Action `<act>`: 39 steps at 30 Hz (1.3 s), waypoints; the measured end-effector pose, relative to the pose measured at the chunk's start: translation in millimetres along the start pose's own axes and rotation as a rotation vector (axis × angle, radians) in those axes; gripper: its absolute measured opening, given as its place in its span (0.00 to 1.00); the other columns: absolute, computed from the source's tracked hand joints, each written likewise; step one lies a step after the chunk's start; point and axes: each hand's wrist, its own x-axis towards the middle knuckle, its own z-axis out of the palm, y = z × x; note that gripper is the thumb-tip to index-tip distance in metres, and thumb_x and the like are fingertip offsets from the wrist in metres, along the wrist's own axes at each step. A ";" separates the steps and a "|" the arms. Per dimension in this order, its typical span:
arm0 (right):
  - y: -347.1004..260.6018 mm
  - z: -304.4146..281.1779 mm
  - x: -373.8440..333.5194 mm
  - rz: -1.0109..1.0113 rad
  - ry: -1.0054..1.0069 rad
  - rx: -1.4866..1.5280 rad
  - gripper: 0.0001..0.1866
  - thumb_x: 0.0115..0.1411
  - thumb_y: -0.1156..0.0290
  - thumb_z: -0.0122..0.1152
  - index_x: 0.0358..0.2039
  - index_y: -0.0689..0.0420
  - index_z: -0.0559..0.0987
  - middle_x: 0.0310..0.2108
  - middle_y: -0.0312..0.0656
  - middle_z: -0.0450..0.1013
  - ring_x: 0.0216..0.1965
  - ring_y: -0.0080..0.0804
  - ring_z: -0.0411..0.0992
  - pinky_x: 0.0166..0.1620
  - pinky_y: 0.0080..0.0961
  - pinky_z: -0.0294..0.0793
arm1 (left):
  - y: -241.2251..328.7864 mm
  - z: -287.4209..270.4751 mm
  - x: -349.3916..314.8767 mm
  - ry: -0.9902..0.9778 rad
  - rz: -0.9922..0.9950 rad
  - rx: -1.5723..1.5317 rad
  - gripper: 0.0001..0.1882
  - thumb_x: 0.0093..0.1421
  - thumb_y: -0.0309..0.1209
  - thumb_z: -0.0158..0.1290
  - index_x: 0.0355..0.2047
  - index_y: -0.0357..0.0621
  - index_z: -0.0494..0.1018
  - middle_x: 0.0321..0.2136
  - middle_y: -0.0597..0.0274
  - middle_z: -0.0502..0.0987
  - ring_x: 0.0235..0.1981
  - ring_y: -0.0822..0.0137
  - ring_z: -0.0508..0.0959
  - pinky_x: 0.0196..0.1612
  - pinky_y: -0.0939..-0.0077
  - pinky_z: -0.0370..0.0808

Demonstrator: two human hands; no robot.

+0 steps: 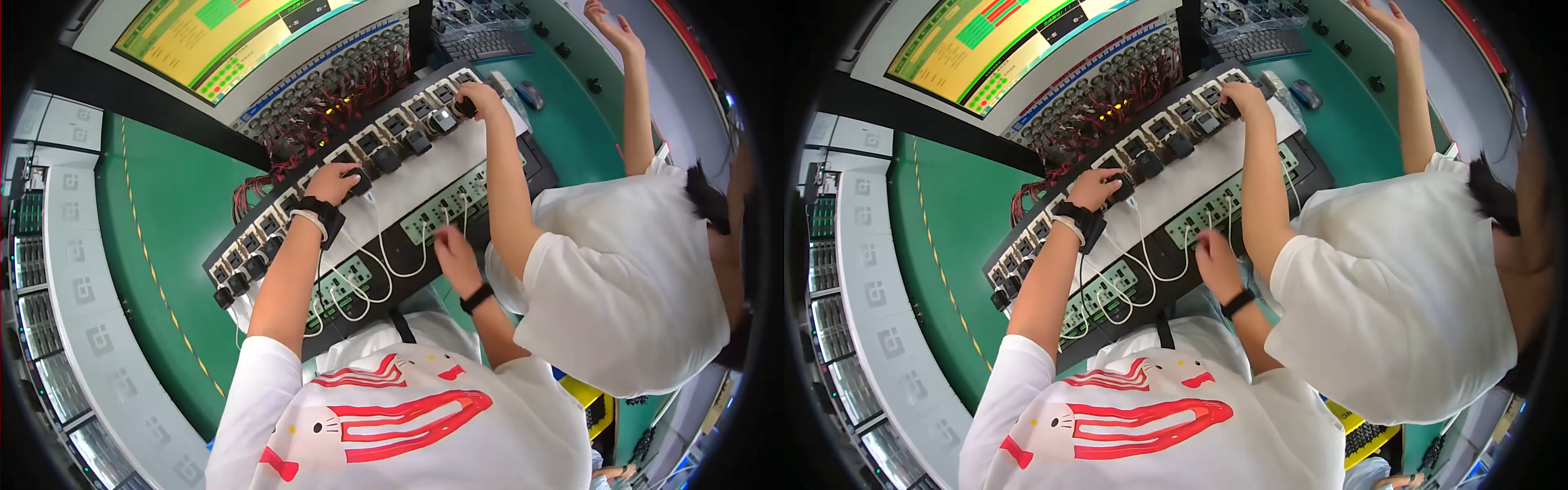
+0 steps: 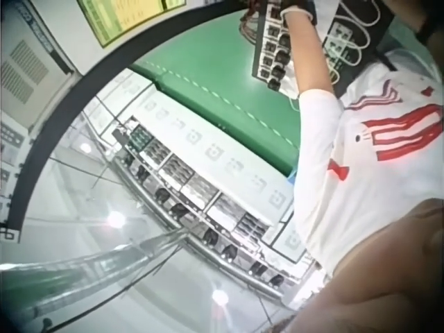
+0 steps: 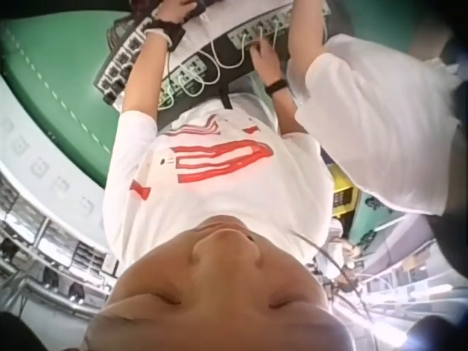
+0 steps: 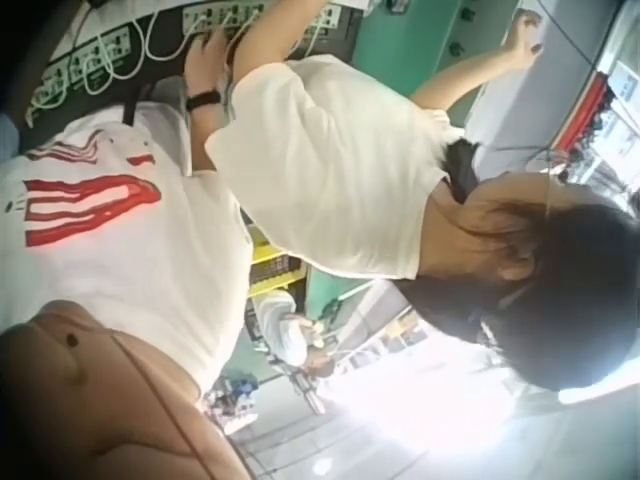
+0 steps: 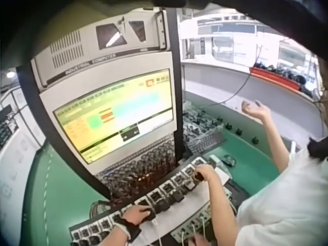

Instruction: The person removes power adapters and USB cables from a testing rack, places them on a conveyor belt, and then plugs a new set of adapters and cables into the rack.

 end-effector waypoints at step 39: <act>8.6 76.7 116.1 0.232 -0.004 0.351 0.15 0.65 0.60 0.43 0.26 0.55 0.70 0.17 0.28 0.58 0.17 0.17 0.54 0.19 0.18 0.52 | 37.8 30.4 38.8 0.069 -0.030 0.055 0.26 0.52 0.44 0.54 0.51 0.49 0.71 0.46 0.53 0.73 0.49 0.54 0.71 0.51 0.61 0.67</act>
